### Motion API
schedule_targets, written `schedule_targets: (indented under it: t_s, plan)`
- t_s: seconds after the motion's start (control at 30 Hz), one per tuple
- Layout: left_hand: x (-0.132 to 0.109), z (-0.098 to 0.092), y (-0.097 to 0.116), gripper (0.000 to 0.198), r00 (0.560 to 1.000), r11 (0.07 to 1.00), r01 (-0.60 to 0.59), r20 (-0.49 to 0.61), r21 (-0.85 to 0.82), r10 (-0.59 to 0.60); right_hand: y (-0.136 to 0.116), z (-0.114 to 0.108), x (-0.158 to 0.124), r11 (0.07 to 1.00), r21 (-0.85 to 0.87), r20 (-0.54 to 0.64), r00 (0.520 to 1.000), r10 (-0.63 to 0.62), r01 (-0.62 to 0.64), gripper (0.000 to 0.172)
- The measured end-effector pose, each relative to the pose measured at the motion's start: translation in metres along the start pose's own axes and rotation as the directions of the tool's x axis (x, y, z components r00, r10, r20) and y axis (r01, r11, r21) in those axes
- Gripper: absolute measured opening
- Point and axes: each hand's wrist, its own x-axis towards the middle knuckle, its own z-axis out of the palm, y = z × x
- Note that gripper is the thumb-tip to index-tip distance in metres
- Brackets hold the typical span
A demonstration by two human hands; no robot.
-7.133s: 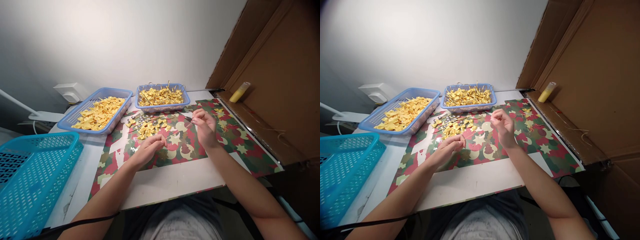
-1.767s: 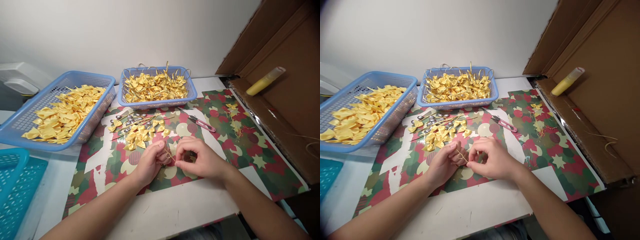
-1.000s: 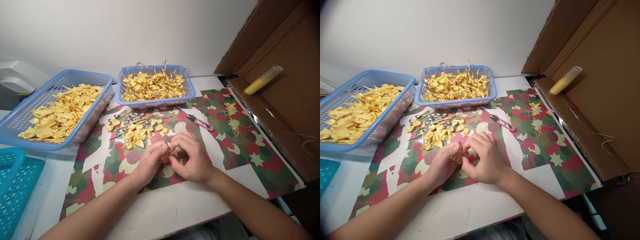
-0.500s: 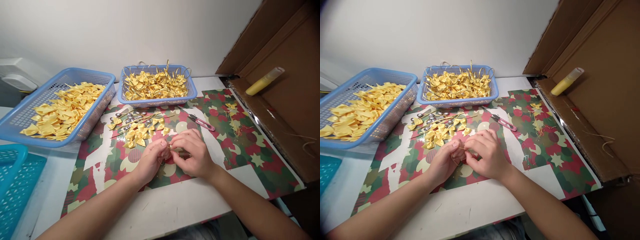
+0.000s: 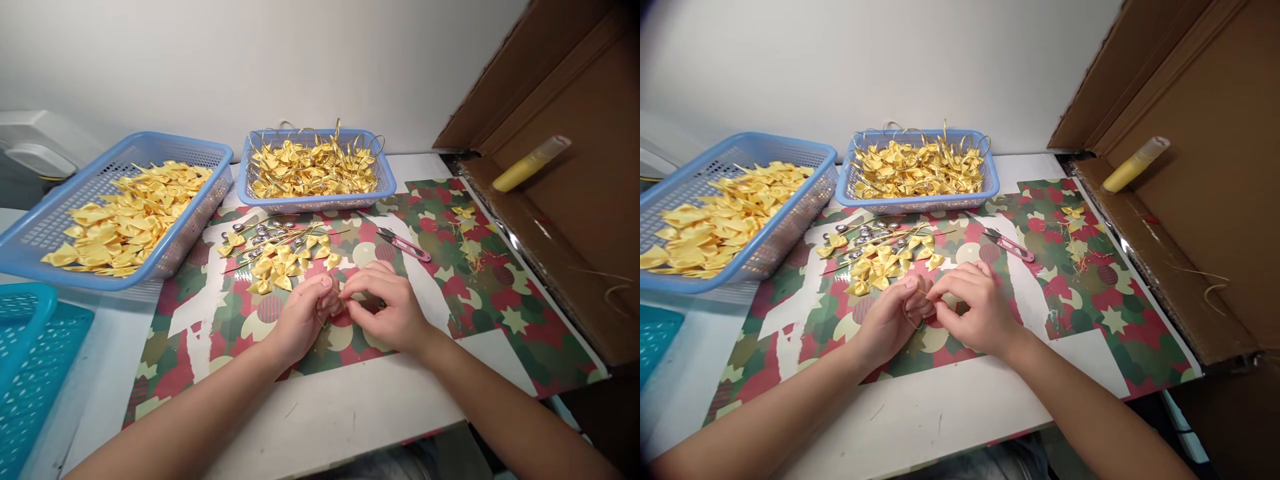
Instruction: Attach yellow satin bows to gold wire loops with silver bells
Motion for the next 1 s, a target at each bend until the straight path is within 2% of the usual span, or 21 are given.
schedule_targets:
  t_s: [0.2, 0.47, 0.67, 1.0]
  plan:
    - [0.0004, -0.0004, -0.0001, 0.039, 0.999, 1.000, 0.023, -0.023, -0.019, -0.024, 0.0009, 0.0000, 0.0002, 0.993, 0.117, -0.005, 1.000, 0.024, -0.023, 0.020]
    - [0.0013, 0.0021, 0.0025, 0.035, 0.999, 0.999, 0.032, -0.019, -0.028, -0.032, 0.0009, -0.0012, 0.0007, 0.965, 0.228, -0.014, 0.991, 0.134, -0.127, 0.024]
    - [0.0030, 0.0015, 0.0024, 0.038, 0.999, 0.995, 0.015, -0.045, -0.097, -0.019, 0.0006, -0.0030, 0.0017, 0.959, 0.248, 0.011, 0.991, 0.136, -0.135, 0.019]
    - [0.0036, 0.0020, 0.0063, 0.042, 0.989, 0.973, 0.063, -0.115, -0.220, -0.090, 0.0006, -0.0059, 0.0026, 0.963, 0.227, 0.047, 0.989, 0.140, -0.147, 0.020]
